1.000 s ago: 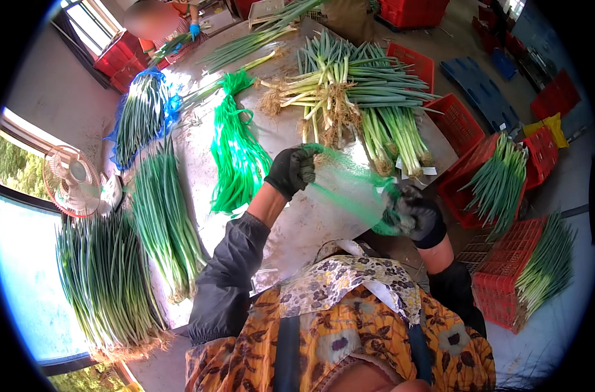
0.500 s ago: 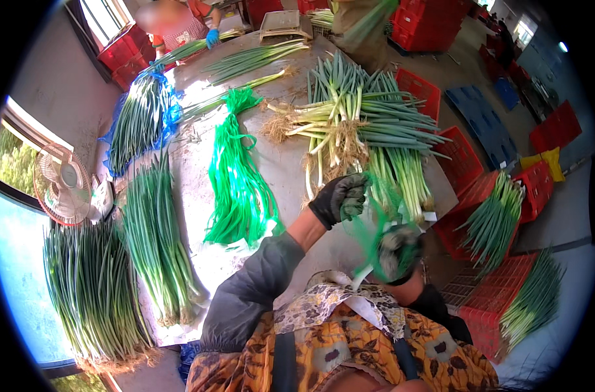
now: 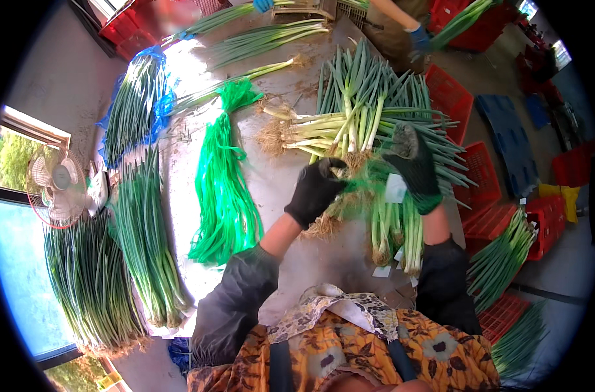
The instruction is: The person gathers green onions from a pile on a metal table and secures them into bunches using green plastic ties by hand.
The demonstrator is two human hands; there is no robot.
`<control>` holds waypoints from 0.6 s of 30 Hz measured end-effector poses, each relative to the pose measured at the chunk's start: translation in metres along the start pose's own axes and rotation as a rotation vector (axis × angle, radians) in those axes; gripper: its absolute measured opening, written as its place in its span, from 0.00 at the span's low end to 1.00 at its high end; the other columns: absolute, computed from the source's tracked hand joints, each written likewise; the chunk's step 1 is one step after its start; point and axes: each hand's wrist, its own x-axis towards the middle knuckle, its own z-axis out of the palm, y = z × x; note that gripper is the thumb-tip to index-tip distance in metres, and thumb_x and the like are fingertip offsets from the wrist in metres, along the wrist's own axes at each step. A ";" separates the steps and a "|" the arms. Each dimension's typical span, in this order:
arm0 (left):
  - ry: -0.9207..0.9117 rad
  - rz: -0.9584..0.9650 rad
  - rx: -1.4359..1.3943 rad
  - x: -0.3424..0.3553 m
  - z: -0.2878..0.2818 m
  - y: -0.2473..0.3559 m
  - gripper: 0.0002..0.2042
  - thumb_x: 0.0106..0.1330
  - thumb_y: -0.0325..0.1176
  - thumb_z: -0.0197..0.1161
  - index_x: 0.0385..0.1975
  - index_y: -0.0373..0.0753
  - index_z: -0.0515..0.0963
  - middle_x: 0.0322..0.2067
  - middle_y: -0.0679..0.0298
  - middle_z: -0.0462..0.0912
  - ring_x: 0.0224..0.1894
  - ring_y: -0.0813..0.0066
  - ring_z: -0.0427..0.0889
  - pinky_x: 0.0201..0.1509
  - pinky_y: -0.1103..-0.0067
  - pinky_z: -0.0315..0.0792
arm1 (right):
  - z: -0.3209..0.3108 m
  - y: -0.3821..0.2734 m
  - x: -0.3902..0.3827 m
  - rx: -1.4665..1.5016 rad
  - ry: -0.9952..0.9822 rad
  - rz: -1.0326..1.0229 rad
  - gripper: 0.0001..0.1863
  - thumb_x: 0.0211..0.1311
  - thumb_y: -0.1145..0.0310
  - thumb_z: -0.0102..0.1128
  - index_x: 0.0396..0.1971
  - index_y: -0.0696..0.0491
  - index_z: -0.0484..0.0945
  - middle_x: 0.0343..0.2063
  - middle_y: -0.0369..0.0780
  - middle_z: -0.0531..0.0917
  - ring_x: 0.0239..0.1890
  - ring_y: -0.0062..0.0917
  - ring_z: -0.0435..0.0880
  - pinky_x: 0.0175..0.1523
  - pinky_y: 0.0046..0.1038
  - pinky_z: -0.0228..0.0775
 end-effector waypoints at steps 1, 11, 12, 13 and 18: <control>0.133 0.165 0.302 0.019 0.001 -0.002 0.23 0.53 0.38 0.70 0.45 0.31 0.74 0.20 0.60 0.76 0.24 0.70 0.76 0.31 0.74 0.71 | -0.003 0.040 0.018 -0.158 -0.001 0.055 0.25 0.47 0.63 0.71 0.42 0.64 0.74 0.36 0.51 0.80 0.40 0.31 0.81 0.46 0.30 0.72; -0.237 -0.036 0.480 0.114 0.001 -0.075 0.25 0.52 0.41 0.67 0.46 0.34 0.72 0.36 0.47 0.80 0.41 0.50 0.79 0.46 0.67 0.72 | 0.027 0.113 0.063 -0.261 -0.200 0.513 0.20 0.49 0.61 0.69 0.32 0.62 0.76 0.25 0.47 0.82 0.27 0.32 0.80 0.34 0.33 0.71; -0.236 0.007 0.520 0.109 0.003 -0.074 0.25 0.54 0.41 0.67 0.49 0.37 0.70 0.35 0.49 0.80 0.39 0.54 0.80 0.43 0.68 0.73 | 0.024 0.122 0.058 -0.261 -0.242 0.426 0.18 0.50 0.63 0.69 0.32 0.62 0.76 0.23 0.46 0.81 0.25 0.30 0.80 0.33 0.32 0.71; -0.258 -0.001 0.492 0.103 0.007 -0.069 0.26 0.54 0.42 0.67 0.50 0.37 0.70 0.35 0.49 0.80 0.39 0.54 0.80 0.43 0.68 0.73 | 0.019 0.126 0.053 -0.264 -0.278 0.334 0.17 0.50 0.64 0.68 0.31 0.62 0.76 0.21 0.45 0.81 0.24 0.29 0.79 0.31 0.31 0.71; -0.323 -0.072 0.358 0.103 0.016 -0.074 0.29 0.55 0.40 0.68 0.55 0.39 0.66 0.35 0.49 0.80 0.36 0.56 0.81 0.40 0.69 0.74 | 0.020 0.098 0.039 0.072 -0.277 0.600 0.14 0.56 0.71 0.65 0.40 0.60 0.75 0.33 0.36 0.81 0.34 0.16 0.77 0.40 0.23 0.71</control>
